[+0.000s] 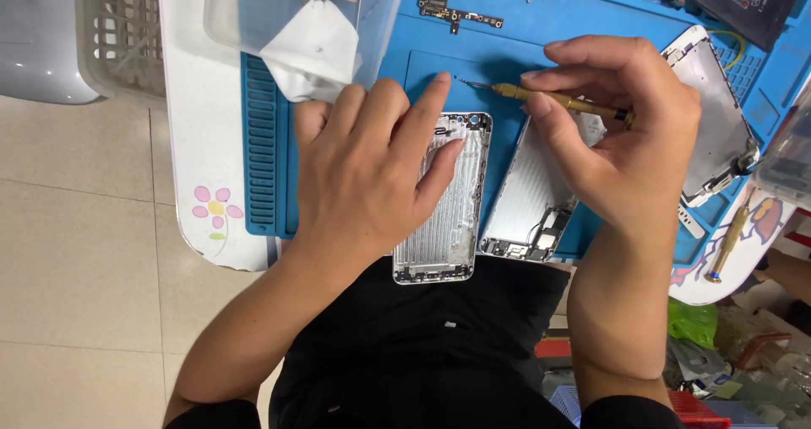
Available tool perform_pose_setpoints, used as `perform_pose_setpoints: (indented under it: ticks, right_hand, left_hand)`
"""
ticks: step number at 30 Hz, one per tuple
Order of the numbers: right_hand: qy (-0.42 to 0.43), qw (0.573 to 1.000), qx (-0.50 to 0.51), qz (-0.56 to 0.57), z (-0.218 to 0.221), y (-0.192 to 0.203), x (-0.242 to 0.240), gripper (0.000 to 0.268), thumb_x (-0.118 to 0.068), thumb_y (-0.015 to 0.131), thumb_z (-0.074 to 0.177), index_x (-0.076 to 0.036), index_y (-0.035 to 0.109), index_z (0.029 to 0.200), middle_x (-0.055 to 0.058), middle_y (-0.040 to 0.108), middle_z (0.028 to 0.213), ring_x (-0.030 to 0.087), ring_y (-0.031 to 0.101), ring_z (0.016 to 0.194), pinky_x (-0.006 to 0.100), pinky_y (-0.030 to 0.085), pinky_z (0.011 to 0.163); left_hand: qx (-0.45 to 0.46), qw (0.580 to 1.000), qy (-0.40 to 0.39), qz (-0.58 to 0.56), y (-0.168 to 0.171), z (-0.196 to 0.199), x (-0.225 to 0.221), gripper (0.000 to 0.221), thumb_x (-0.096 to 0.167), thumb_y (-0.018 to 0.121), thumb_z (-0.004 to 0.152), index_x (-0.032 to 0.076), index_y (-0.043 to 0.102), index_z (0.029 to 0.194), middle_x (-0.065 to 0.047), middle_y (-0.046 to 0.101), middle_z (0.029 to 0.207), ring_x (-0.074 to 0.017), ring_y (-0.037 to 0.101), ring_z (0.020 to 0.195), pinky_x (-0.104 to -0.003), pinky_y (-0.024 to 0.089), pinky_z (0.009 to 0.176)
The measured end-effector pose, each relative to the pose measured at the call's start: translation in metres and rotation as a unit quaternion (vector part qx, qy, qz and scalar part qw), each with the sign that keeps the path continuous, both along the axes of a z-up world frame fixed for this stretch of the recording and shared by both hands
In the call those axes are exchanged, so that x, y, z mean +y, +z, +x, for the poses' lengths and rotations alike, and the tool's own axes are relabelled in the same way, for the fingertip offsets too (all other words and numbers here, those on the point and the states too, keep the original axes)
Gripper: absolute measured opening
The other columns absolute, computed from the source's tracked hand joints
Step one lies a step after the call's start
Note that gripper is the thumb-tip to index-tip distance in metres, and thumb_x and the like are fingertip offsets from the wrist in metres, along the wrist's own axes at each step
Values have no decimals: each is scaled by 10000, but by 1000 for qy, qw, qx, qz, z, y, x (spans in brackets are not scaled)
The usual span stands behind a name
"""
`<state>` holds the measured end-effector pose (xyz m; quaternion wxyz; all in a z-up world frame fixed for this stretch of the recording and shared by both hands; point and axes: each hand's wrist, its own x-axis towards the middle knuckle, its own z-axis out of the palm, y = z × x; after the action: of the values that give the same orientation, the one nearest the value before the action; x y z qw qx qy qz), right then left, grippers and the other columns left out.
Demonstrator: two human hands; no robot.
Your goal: The person scrapes old adhesive and residue from the inside of a disassembled phone back housing using a small handheld scraping tool, working over a blue repair mat with other phone parts laid out. They rotate the housing to reach different edges and set it back on the mat when finished.
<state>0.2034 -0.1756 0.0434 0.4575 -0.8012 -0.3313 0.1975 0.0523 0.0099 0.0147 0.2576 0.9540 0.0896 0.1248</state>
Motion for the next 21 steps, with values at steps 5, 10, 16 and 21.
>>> perform_pose_setpoints:
  ticks: [5,10,16,21]
  right_hand:
    - [20,999,-43,-7,0,3,3,250,139,721,1035,85,580,1235,152,692,1181,213,741,1146,289,618,1011]
    - [30,998,-50,-1,-1,4,3,256,142,723,1030,89,577,1234,158,704,1162,216,744,1137,297,620,1010]
    - [41,998,-57,4,-2,7,5,239,133,726,1053,85,575,1233,160,716,1174,220,749,1134,298,623,1006]
    - [47,997,-64,7,-2,7,6,255,142,709,1035,80,571,1240,160,713,1190,224,751,1140,300,631,1008]
  left_hand:
    - [9,1000,-8,-2,-2,4,-2,471,373,771,1048,76,677,1400,-15,487,976,-195,479,912,-424,321,854]
    - [12,1000,-8,9,0,4,-5,462,374,772,1053,87,691,1406,-19,484,970,-201,471,911,-435,314,872]
    - [16,1000,-14,13,1,5,-7,455,378,774,1051,111,702,1413,-16,481,967,-205,468,917,-430,317,887]
    - [19,1000,-18,11,0,5,-7,462,384,774,1064,101,688,1420,-15,480,972,-203,467,922,-417,324,881]
